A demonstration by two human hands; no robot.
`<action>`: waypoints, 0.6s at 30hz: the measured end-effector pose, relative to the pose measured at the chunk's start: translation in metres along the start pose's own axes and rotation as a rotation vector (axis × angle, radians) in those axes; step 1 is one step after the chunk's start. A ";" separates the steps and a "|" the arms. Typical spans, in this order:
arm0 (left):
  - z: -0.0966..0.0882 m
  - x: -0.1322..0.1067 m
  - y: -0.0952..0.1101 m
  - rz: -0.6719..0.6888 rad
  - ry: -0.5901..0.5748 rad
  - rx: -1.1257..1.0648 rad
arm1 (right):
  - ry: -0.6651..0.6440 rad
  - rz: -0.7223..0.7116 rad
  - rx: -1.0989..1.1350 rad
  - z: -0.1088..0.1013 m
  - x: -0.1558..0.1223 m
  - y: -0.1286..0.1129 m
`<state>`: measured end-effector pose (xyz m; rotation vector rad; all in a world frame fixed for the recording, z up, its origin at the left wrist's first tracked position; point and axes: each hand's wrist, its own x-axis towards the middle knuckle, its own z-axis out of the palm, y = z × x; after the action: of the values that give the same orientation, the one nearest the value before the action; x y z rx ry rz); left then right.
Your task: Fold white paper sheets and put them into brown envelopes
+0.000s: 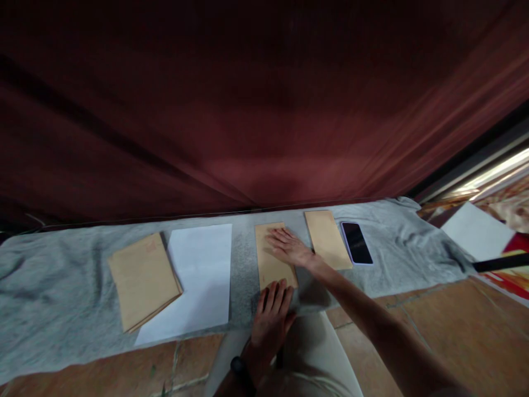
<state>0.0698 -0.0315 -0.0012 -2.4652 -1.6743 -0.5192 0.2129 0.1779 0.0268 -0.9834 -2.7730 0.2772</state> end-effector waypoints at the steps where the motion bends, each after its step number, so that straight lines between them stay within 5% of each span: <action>1: 0.002 0.000 0.000 0.002 0.006 0.003 | -0.008 -0.053 0.024 0.001 -0.012 -0.011; 5: 0.008 -0.002 -0.001 0.008 0.031 0.003 | -0.027 -0.191 0.109 0.005 -0.057 -0.042; 8: 0.005 0.000 -0.002 0.023 -0.001 0.006 | -0.007 -0.135 0.119 0.006 -0.067 -0.042; 18: 0.000 0.001 -0.005 0.046 -0.021 0.032 | 0.155 0.190 -0.013 0.010 -0.003 0.008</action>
<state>0.0659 -0.0284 -0.0014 -2.4876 -1.6164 -0.4594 0.2178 0.1808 0.0147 -1.2187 -2.5501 0.2003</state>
